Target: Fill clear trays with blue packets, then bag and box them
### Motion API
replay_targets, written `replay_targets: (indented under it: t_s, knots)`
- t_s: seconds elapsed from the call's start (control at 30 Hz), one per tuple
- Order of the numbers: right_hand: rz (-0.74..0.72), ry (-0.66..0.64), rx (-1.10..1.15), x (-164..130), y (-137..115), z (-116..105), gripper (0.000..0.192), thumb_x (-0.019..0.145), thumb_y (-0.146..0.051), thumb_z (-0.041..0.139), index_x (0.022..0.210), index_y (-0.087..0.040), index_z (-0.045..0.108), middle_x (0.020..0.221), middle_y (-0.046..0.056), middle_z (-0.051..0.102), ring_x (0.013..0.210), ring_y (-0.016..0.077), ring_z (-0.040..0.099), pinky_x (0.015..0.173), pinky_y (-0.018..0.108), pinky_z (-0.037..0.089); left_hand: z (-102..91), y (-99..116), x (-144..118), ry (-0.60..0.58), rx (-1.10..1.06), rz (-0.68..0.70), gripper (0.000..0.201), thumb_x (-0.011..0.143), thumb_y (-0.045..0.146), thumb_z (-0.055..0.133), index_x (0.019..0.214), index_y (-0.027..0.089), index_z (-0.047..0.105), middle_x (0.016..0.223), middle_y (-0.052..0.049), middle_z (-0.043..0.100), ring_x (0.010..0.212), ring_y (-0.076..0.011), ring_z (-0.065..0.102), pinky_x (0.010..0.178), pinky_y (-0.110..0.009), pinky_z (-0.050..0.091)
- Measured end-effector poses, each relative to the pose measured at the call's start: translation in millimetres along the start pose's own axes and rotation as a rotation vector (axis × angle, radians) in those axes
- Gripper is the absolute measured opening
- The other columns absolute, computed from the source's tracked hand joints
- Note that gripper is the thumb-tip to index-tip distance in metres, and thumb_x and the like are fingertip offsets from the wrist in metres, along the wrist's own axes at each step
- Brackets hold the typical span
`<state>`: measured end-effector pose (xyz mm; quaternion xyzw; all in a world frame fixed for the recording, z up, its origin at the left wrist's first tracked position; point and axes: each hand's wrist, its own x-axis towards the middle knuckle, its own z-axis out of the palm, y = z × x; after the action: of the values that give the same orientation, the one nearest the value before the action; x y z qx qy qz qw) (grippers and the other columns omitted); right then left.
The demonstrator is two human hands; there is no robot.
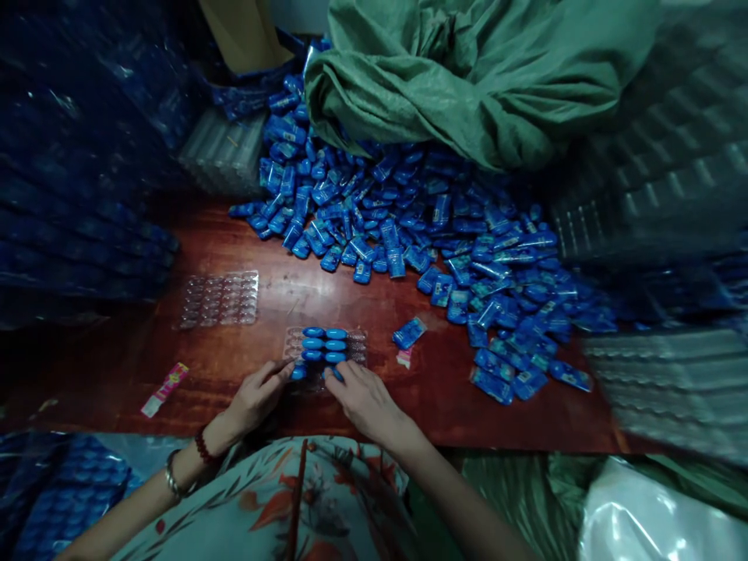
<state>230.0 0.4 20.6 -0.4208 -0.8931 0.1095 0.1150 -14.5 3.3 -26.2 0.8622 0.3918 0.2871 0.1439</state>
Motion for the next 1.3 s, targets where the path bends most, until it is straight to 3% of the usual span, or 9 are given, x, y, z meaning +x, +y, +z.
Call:
replay_targets:
  t_s: [0.13, 0.3, 0.53, 0.7, 0.9, 1.1, 1.2, 1.23, 1.3]
  knots:
    - [0.009, -0.037, 0.06, 4, 4, 0, 0.039, 0.081, 0.0, 0.042, 0.115, -0.015, 0.054, 0.095, 0.008, 0.059, 0.084, 0.0184, 0.055, 0.07, 0.029, 0.051, 3.6, 2, 0, 0.02, -0.015, 0.016, 0.039, 0.09, 0.008, 0.039, 0.127, 0.015, 0.046, 0.097, -0.012, 0.061, 0.084, -0.0147, 0.061, 0.07, -0.023, 0.053]
    - [0.051, 0.016, 0.043, 3, 2, 4, 0.035, 0.082, -0.002, 0.044, 0.113, -0.015, 0.055, 0.092, 0.007, 0.058, 0.083, 0.0189, 0.054, 0.071, 0.03, 0.049, 1.3, 5, 14, -0.037, 0.037, 0.083, 0.035, 0.091, 0.01, 0.038, 0.125, 0.014, 0.047, 0.083, -0.008, 0.061, 0.073, -0.014, 0.06, 0.065, -0.023, 0.052]
    - [0.036, 0.102, -0.016, 4, -2, 6, 0.032, 0.084, -0.003, 0.041, 0.109, -0.014, 0.057, 0.086, 0.007, 0.058, 0.076, 0.0178, 0.05, 0.068, 0.029, 0.044, 0.0, -2, 20, -0.021, 0.053, 0.141, 0.025, 0.093, 0.012, 0.035, 0.111, 0.014, 0.051, 0.087, -0.006, 0.061, 0.074, -0.0117, 0.059, 0.064, -0.02, 0.051]
    - [0.014, 0.135, -0.088, 6, -3, 3, 0.028, 0.089, -0.007, 0.039, 0.106, -0.014, 0.059, 0.083, 0.007, 0.057, 0.074, 0.0181, 0.046, 0.069, 0.031, 0.037, -5.4, -1, 27, -0.163, 0.118, 0.166, 0.025, 0.095, 0.014, 0.03, 0.108, 0.015, 0.051, 0.078, -0.002, 0.056, 0.068, -0.0116, 0.053, 0.061, -0.021, 0.048]
    - [0.08, 0.172, -0.174, 15, -9, 5, 0.019, 0.09, -0.014, 0.047, 0.099, -0.015, 0.063, 0.079, 0.005, 0.058, 0.079, 0.0191, 0.046, 0.075, 0.034, 0.033, -7.0, 13, 50, -0.29, 0.163, 0.199, 0.023, 0.092, 0.011, 0.032, 0.102, 0.015, 0.053, 0.093, -0.009, 0.056, 0.085, -0.0173, 0.052, 0.074, -0.029, 0.05]
    - [0.197, 0.343, -0.076, 6, 1, 5, 0.022, 0.091, -0.022, 0.049, 0.107, -0.021, 0.064, 0.095, 0.007, 0.059, 0.086, 0.0181, 0.05, 0.075, 0.032, 0.036, -5.8, 6, 56, -0.102, 0.305, 0.254, 0.025, 0.092, 0.017, 0.038, 0.111, 0.014, 0.054, 0.092, -0.011, 0.058, 0.077, -0.019, 0.053, 0.065, -0.03, 0.047]
    - [0.397, 0.487, 0.017, -11, 23, 2, 0.026, 0.092, -0.022, 0.046, 0.112, -0.024, 0.063, 0.092, 0.006, 0.057, 0.083, 0.016, 0.052, 0.073, 0.029, 0.04, -11.7, -2, 73, 0.074, 0.164, 0.122, 0.026, 0.092, 0.028, 0.043, 0.113, 0.016, 0.054, 0.094, -0.01, 0.058, 0.079, -0.0182, 0.054, 0.066, -0.03, 0.047]
    - [0.487, 0.49, 0.004, -18, 32, 0, 0.026, 0.092, -0.022, 0.046, 0.112, -0.023, 0.063, 0.092, 0.006, 0.057, 0.083, 0.0166, 0.053, 0.073, 0.029, 0.041, -13.0, -5, 84, 0.114, 0.084, 0.051, 0.024, 0.093, 0.028, 0.042, 0.11, 0.016, 0.055, 0.092, -0.009, 0.058, 0.08, -0.0176, 0.055, 0.068, -0.029, 0.047]
    - [0.632, 0.38, -0.095, -29, 51, -4, 0.027, 0.09, -0.025, 0.048, 0.113, -0.022, 0.063, 0.1, 0.009, 0.058, 0.088, 0.0204, 0.053, 0.073, 0.033, 0.042, -11.5, -13, 116, 0.102, -0.042, -0.069, 0.022, 0.094, 0.024, 0.038, 0.102, 0.016, 0.057, 0.089, -0.007, 0.058, 0.081, -0.0164, 0.056, 0.072, -0.029, 0.048]
